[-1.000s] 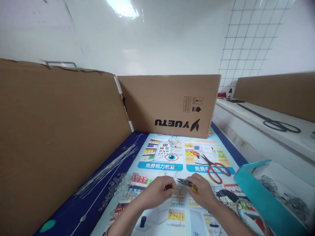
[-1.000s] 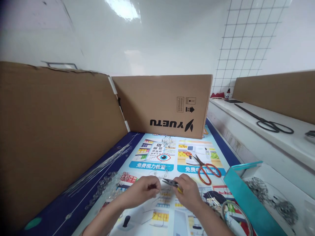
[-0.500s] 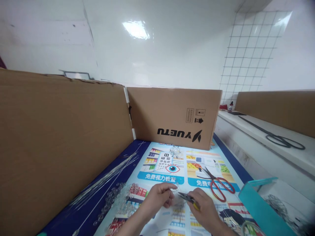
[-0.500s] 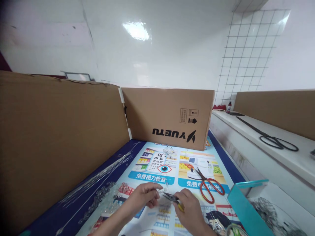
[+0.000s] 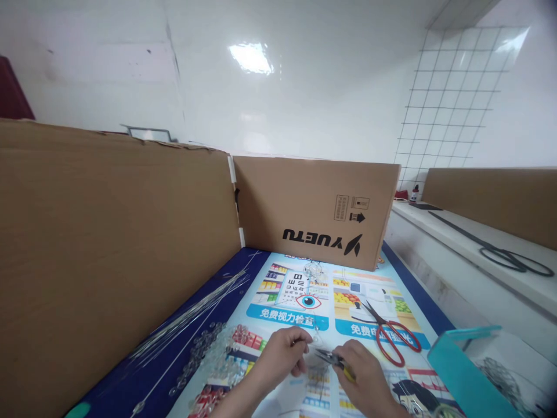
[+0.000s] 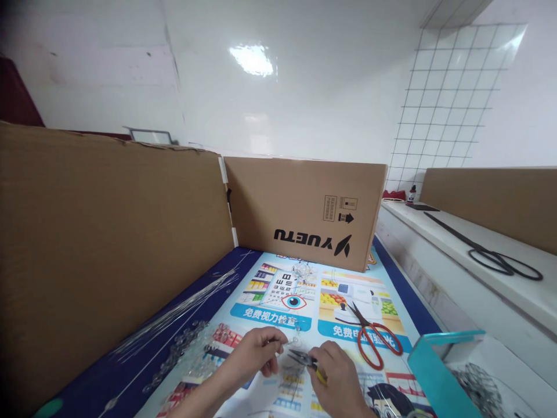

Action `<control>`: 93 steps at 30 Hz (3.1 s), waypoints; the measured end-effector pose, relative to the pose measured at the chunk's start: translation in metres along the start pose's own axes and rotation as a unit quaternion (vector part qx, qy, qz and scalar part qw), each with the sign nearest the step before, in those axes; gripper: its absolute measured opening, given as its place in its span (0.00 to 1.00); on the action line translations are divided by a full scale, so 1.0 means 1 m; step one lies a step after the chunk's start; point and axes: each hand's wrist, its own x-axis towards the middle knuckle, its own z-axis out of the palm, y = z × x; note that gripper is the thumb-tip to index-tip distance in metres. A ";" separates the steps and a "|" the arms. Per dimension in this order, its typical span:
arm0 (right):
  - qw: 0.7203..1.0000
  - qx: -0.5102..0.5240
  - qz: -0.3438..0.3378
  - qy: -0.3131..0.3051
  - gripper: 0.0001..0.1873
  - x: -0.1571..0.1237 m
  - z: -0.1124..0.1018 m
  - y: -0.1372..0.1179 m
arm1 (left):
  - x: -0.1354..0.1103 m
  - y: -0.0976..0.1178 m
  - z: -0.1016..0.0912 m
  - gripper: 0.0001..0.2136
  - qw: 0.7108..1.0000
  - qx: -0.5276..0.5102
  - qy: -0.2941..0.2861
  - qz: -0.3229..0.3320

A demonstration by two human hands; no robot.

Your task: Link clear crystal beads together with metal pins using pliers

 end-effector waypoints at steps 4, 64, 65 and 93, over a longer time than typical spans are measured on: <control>1.000 -0.005 -0.001 -0.002 0.12 0.002 -0.001 -0.001 | 0.000 0.001 0.001 0.09 1.000 -0.014 -0.017 -0.002; 0.958 -0.243 -0.133 0.073 0.12 0.006 -0.013 -0.023 | -0.006 0.012 0.011 0.08 0.978 -0.184 0.084 -0.047; 0.959 -0.242 -0.133 0.070 0.12 0.006 -0.014 -0.023 | -0.006 0.012 0.011 0.08 0.979 -0.182 0.084 -0.047; 0.967 -0.225 -0.117 0.030 0.06 0.009 -0.013 -0.026 | -0.004 0.010 0.009 0.05 0.991 -0.092 0.099 -0.007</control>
